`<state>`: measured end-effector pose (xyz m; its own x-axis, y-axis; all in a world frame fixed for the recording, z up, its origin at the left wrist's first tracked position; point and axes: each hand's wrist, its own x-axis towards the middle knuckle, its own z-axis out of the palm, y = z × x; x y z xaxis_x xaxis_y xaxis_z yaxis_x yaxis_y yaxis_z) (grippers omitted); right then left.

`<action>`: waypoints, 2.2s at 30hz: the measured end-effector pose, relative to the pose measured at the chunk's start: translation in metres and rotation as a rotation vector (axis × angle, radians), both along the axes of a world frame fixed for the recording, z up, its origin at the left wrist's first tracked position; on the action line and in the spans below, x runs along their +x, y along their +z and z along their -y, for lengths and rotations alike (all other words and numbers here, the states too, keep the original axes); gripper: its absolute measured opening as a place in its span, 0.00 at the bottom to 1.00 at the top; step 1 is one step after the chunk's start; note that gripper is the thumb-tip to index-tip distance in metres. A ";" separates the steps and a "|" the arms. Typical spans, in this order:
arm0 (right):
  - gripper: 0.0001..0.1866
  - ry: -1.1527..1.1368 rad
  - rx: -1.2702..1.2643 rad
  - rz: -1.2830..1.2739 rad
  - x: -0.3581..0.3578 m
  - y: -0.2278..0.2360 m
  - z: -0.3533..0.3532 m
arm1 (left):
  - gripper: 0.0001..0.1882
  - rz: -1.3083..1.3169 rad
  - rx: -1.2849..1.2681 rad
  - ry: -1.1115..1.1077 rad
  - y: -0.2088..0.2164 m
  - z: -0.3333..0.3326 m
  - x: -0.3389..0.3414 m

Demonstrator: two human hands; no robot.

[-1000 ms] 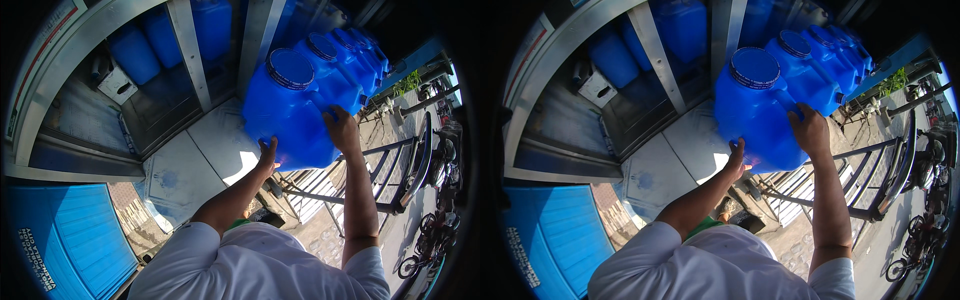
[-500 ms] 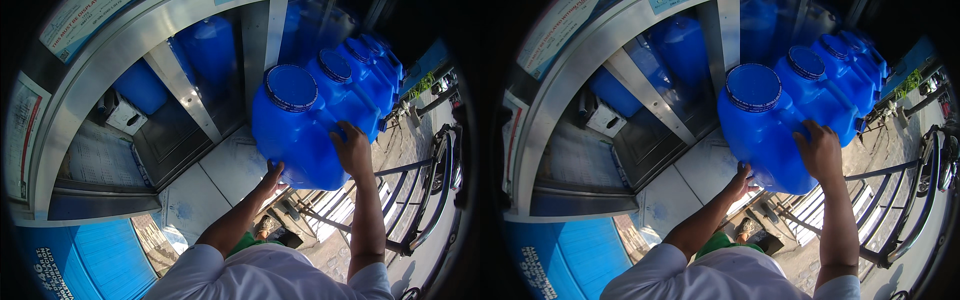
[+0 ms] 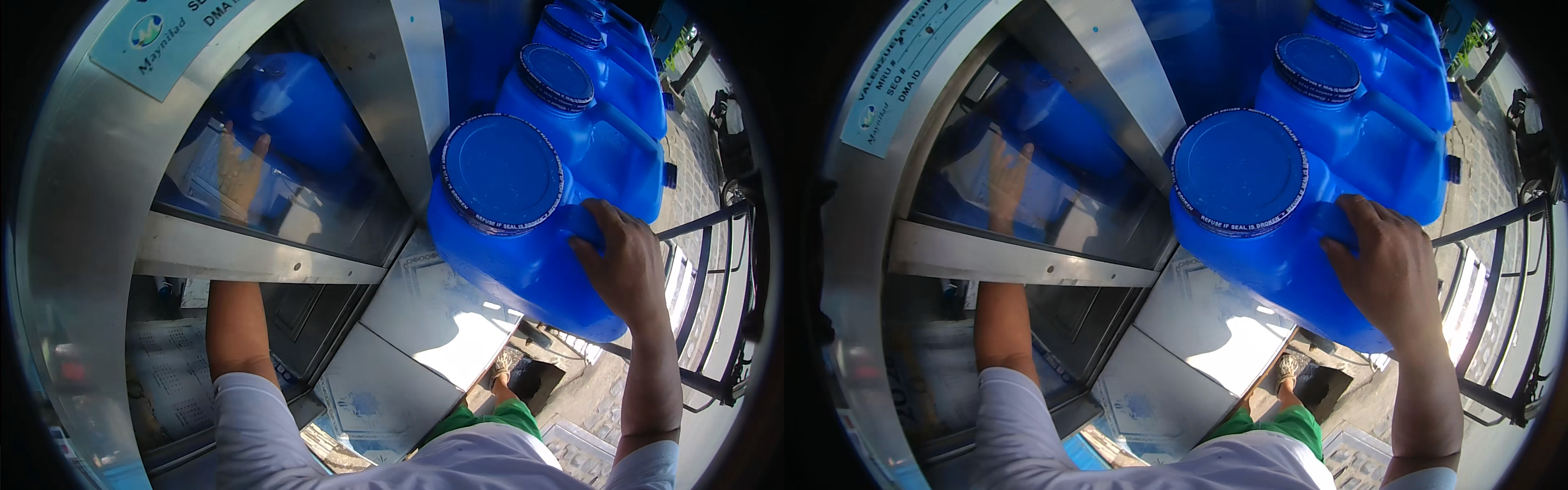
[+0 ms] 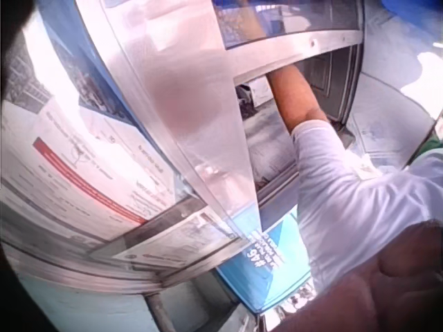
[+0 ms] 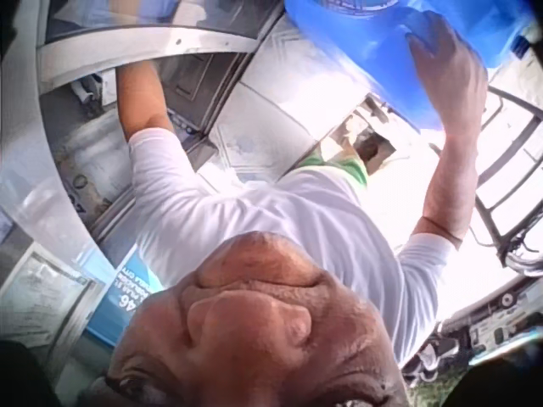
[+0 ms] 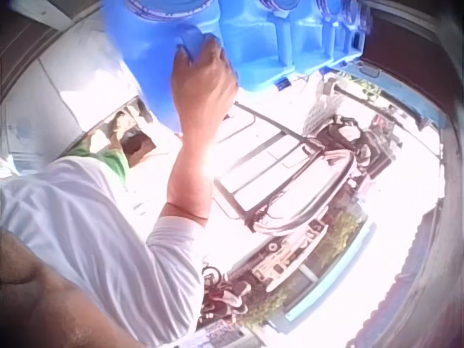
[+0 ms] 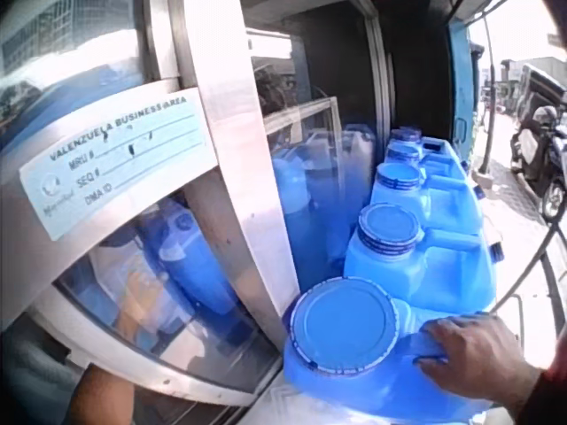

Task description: The person loads multiple large blue water containers onto a metal hand truck from a storage area. They arrange the containers on the hand truck, cover them with a blue tarp, and secure the tarp with a strap. The person then moves the hand truck into a nearby room where another person is present.

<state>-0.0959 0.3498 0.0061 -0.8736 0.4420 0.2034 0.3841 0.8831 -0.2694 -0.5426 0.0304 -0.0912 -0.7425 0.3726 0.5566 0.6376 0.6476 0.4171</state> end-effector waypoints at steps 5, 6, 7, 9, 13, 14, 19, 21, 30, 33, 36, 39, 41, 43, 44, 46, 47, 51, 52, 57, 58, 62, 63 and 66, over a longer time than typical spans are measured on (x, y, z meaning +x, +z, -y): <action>0.23 -0.007 0.051 0.020 0.000 0.000 0.000 | 0.51 -0.105 -0.187 -0.136 0.037 -0.075 -0.105; 0.22 -0.001 0.042 0.016 0.000 0.001 0.000 | 0.51 -0.087 -0.221 -0.150 0.035 -0.092 -0.120; 0.22 -0.009 0.041 0.021 0.000 0.003 0.000 | 0.51 0.015 -0.229 -0.168 0.034 -0.104 -0.132; 0.21 -0.014 0.024 0.041 0.000 0.004 -0.001 | 0.50 -0.020 -0.309 -0.109 0.028 -0.119 -0.151; 0.23 -0.041 -0.010 0.129 -0.001 0.006 -0.001 | 0.48 0.027 -0.357 -0.056 0.021 -0.130 -0.172; 0.23 -0.040 -0.003 0.132 -0.002 0.006 -0.001 | 0.48 0.033 -0.360 -0.054 0.020 -0.129 -0.176; 0.21 -0.013 0.039 0.084 -0.003 0.005 0.000 | 0.46 0.069 -0.327 -0.034 0.017 -0.100 -0.185; 0.20 -0.003 0.054 0.068 -0.003 0.005 0.000 | 0.45 0.087 -0.298 -0.054 0.017 -0.083 -0.187; 0.19 0.027 0.085 0.016 0.001 0.004 0.001 | 0.40 0.232 -0.440 -0.299 0.066 -0.001 -0.090; 0.19 0.035 0.072 0.019 0.002 0.005 0.001 | 0.39 0.185 -0.661 -0.094 0.078 0.015 -0.037; 0.19 0.036 0.058 -0.034 0.004 0.004 0.002 | 0.41 0.205 -0.600 -0.247 0.076 0.042 -0.005; 0.19 0.038 0.038 -0.033 0.007 0.003 0.001 | 0.42 0.199 -0.353 -0.575 0.074 0.078 0.021; 0.21 0.023 0.010 0.012 0.008 0.002 0.000 | 0.46 0.404 -0.519 -0.285 0.075 0.105 0.053; 0.21 0.024 0.011 0.021 0.009 0.001 0.000 | 0.47 0.462 -0.459 -0.187 0.079 0.125 0.091; 0.21 0.031 0.030 0.011 0.009 0.001 0.000 | 0.47 0.471 -0.383 -0.164 0.081 0.131 0.111; 0.21 0.039 0.085 -0.010 0.009 -0.002 -0.001 | 0.46 0.528 -0.300 -0.256 0.089 0.138 0.146; 0.21 0.038 0.114 -0.017 0.010 -0.003 -0.001 | 0.45 0.541 -0.281 -0.216 0.089 0.140 0.164; 0.22 0.048 0.163 -0.024 0.012 -0.009 -0.002 | 0.42 0.548 -0.159 -0.077 0.081 0.135 0.235; 0.22 0.027 0.124 0.021 0.012 -0.009 -0.003 | 0.42 0.543 -0.126 -0.032 0.077 0.132 0.252; 0.23 0.044 0.288 -0.160 0.010 -0.007 0.001 | 0.42 0.552 -0.048 0.175 0.072 0.118 0.334; 0.23 0.121 0.315 -0.308 0.011 -0.007 0.010 | 0.42 0.540 -0.063 0.200 0.073 0.116 0.354; 0.25 0.449 -0.053 -0.388 0.020 -0.012 0.091 | 0.44 0.470 -0.101 0.260 0.075 0.102 0.424; 0.27 0.609 -0.196 -0.279 0.021 -0.014 0.121 | 0.44 0.438 -0.109 0.242 0.073 0.100 0.441; 0.33 0.811 -0.641 -0.050 0.016 -0.017 0.206 | 0.47 0.344 -0.088 0.043 0.063 0.110 0.485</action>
